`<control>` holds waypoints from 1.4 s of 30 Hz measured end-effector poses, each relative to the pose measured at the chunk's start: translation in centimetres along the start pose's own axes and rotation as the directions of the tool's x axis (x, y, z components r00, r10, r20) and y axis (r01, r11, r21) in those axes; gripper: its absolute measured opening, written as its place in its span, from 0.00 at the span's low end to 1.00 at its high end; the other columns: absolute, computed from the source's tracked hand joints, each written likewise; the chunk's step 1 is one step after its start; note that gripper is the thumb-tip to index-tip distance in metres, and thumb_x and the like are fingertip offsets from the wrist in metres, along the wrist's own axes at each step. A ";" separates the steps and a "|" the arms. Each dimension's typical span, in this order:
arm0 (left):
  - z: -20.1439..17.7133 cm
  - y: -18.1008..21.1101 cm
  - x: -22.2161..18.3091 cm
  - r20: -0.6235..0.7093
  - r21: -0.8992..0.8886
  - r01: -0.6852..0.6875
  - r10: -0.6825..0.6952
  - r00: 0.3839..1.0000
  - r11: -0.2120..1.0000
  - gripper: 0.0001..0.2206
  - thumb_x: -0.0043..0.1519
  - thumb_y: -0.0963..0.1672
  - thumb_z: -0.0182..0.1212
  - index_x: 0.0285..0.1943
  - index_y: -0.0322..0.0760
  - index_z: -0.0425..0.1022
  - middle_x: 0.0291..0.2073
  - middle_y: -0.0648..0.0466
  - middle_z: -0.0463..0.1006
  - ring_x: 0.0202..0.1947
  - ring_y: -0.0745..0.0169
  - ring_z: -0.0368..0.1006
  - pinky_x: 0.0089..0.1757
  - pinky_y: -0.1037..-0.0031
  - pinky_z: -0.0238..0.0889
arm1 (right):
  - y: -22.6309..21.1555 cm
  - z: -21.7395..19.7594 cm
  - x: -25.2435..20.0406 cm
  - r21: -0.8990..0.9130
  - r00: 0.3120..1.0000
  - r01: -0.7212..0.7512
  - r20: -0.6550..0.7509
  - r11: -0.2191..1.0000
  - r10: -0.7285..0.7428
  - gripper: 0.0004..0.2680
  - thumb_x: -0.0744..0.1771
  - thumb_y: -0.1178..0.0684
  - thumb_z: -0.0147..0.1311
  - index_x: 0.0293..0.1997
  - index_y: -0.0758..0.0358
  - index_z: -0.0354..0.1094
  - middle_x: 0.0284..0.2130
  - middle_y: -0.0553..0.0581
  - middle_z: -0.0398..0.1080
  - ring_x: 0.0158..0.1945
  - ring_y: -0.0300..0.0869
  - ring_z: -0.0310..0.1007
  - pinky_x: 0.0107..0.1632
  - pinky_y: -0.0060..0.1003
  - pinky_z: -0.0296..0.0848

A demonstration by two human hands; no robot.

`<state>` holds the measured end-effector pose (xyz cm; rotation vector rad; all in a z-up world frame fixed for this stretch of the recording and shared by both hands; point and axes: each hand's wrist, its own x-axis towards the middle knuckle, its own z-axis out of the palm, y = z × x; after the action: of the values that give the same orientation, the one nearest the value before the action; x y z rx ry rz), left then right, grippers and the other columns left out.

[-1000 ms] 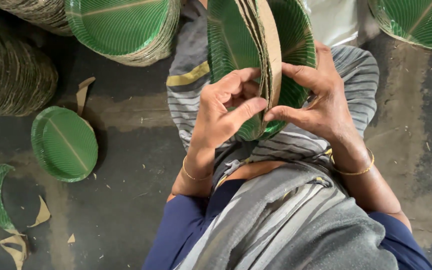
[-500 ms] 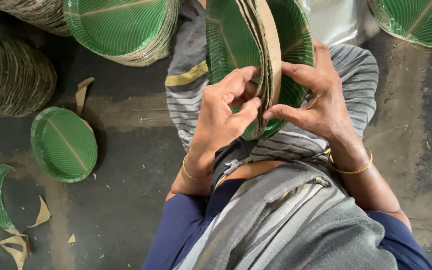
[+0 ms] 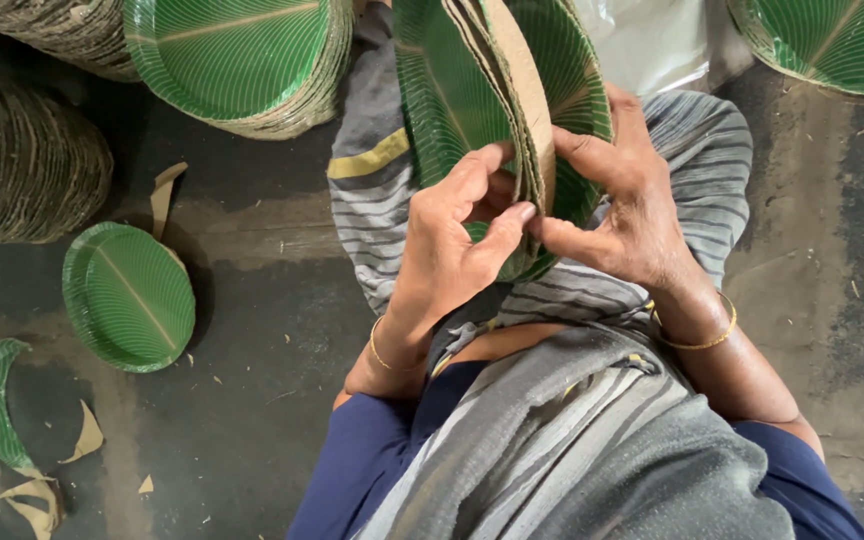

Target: The person organizes stacks of leaf-based plates and packs them into plastic bags by hand while sitting on the floor.

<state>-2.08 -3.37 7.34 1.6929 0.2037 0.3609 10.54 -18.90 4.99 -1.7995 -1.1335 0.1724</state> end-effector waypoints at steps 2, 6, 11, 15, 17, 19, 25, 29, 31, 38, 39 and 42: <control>0.1 -0.7 -0.1 -0.056 0.074 -0.059 0.063 0.996 0.996 0.19 0.62 0.34 0.60 0.63 0.24 0.69 0.45 0.49 0.79 0.43 0.70 0.78 0.45 0.78 0.74 | -0.2 0.3 -0.1 -0.023 1.000 0.005 -0.015 1.000 -0.005 0.26 0.59 0.50 0.66 0.65 0.62 0.69 0.70 0.71 0.58 0.74 0.59 0.57 0.75 0.50 0.59; -2.1 -1.4 -0.6 -0.338 0.281 -0.132 0.227 0.913 0.951 0.13 0.57 0.32 0.54 0.50 0.24 0.73 0.42 0.47 0.79 0.41 0.66 0.75 0.45 0.76 0.71 | 1.1 0.4 -0.7 -0.031 0.997 -0.006 -0.071 1.000 0.003 0.26 0.60 0.51 0.64 0.66 0.63 0.69 0.70 0.68 0.60 0.72 0.56 0.58 0.77 0.49 0.58; -3.5 4.7 -1.3 -0.602 -0.023 -0.152 0.107 0.791 0.988 0.13 0.64 0.34 0.47 0.55 0.23 0.74 0.45 0.49 0.81 0.43 0.68 0.76 0.51 0.77 0.70 | 2.1 -0.8 -0.8 0.081 0.998 -0.040 -0.042 0.996 0.043 0.26 0.60 0.47 0.68 0.65 0.62 0.71 0.66 0.65 0.63 0.71 0.53 0.58 0.74 0.46 0.57; -3.7 1.1 -1.8 -0.344 0.031 -0.026 0.035 0.938 0.999 0.13 0.67 0.36 0.55 0.59 0.23 0.74 0.41 0.51 0.79 0.39 0.70 0.73 0.46 0.77 0.70 | 1.5 -0.8 -0.2 0.066 0.999 0.034 0.006 0.997 -0.034 0.29 0.60 0.41 0.73 0.66 0.60 0.70 0.69 0.64 0.62 0.75 0.55 0.56 0.77 0.48 0.57; -1.7 0.4 -1.4 -0.227 0.093 -0.067 0.086 0.970 0.993 0.17 0.65 0.37 0.61 0.62 0.23 0.70 0.43 0.50 0.80 0.42 0.69 0.76 0.47 0.77 0.71 | 1.4 -0.3 -0.4 0.054 1.000 0.031 -0.003 0.998 -0.030 0.29 0.59 0.41 0.73 0.66 0.59 0.70 0.69 0.65 0.61 0.75 0.55 0.56 0.77 0.49 0.57; -0.3 0.2 -0.9 -0.099 0.145 -0.111 0.126 0.987 0.983 0.22 0.63 0.38 0.68 0.65 0.22 0.67 0.46 0.49 0.81 0.45 0.68 0.78 0.49 0.76 0.73 | 1.3 -0.2 -0.5 0.038 1.000 0.020 -0.014 0.999 -0.019 0.29 0.59 0.42 0.74 0.66 0.59 0.70 0.69 0.65 0.61 0.75 0.55 0.56 0.77 0.49 0.57; 0.0 -0.3 -0.1 -0.035 -0.009 0.039 -0.039 0.999 0.999 0.21 0.62 0.36 0.63 0.66 0.24 0.69 0.39 0.50 0.81 0.38 0.69 0.79 0.42 0.77 0.75 | 1.8 -0.2 -0.7 0.016 0.999 0.028 -0.017 0.999 -0.027 0.29 0.59 0.41 0.74 0.65 0.59 0.71 0.69 0.66 0.60 0.75 0.55 0.56 0.76 0.49 0.57; -0.1 -0.2 0.1 -0.033 -0.012 0.036 -0.036 0.999 0.999 0.20 0.62 0.35 0.64 0.65 0.25 0.71 0.39 0.50 0.82 0.38 0.69 0.80 0.42 0.77 0.75 | 1.9 -0.1 -0.6 0.018 1.000 0.012 -0.011 1.000 -0.011 0.29 0.59 0.40 0.74 0.65 0.58 0.71 0.68 0.65 0.61 0.74 0.55 0.57 0.76 0.49 0.58; -0.1 -0.2 0.3 -0.028 -0.022 0.032 -0.033 0.999 0.999 0.20 0.61 0.35 0.65 0.64 0.25 0.71 0.39 0.50 0.82 0.38 0.68 0.80 0.42 0.77 0.75 | 2.0 -0.1 -0.5 0.020 1.000 0.007 -0.012 1.000 -0.007 0.29 0.59 0.40 0.74 0.66 0.58 0.71 0.68 0.65 0.61 0.75 0.55 0.57 0.76 0.49 0.59; 0.0 -1.7 0.4 -0.025 -0.049 0.028 -0.029 0.999 0.998 0.20 0.61 0.34 0.61 0.64 0.24 0.71 0.39 0.51 0.80 0.39 0.71 0.78 0.43 0.78 0.75 | 1.8 -0.2 -0.2 0.025 0.999 0.035 -0.010 0.999 -0.035 0.29 0.59 0.39 0.74 0.64 0.59 0.71 0.68 0.66 0.61 0.73 0.55 0.57 0.74 0.49 0.58; 0.0 -2.2 0.4 -0.025 -0.078 0.033 -0.035 0.999 0.996 0.19 0.62 0.34 0.61 0.64 0.24 0.72 0.39 0.51 0.80 0.39 0.71 0.78 0.43 0.78 0.75 | 1.9 -0.2 -0.3 0.034 0.999 0.044 -0.015 0.998 -0.044 0.29 0.59 0.39 0.74 0.64 0.59 0.71 0.68 0.66 0.61 0.72 0.54 0.57 0.73 0.48 0.57; 0.0 -0.7 0.7 0.000 -0.111 0.099 -0.099 0.995 0.989 0.18 0.63 0.34 0.62 0.63 0.24 0.72 0.39 0.52 0.81 0.40 0.71 0.79 0.43 0.78 0.75 | 2.1 -0.2 -0.3 0.041 1.000 0.017 -0.017 0.999 -0.017 0.28 0.59 0.39 0.74 0.64 0.58 0.72 0.69 0.65 0.61 0.72 0.54 0.57 0.74 0.48 0.58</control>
<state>-1.35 -3.05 6.74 1.5666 0.2659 0.2971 11.73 -19.48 3.36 -1.7520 -1.1255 0.1692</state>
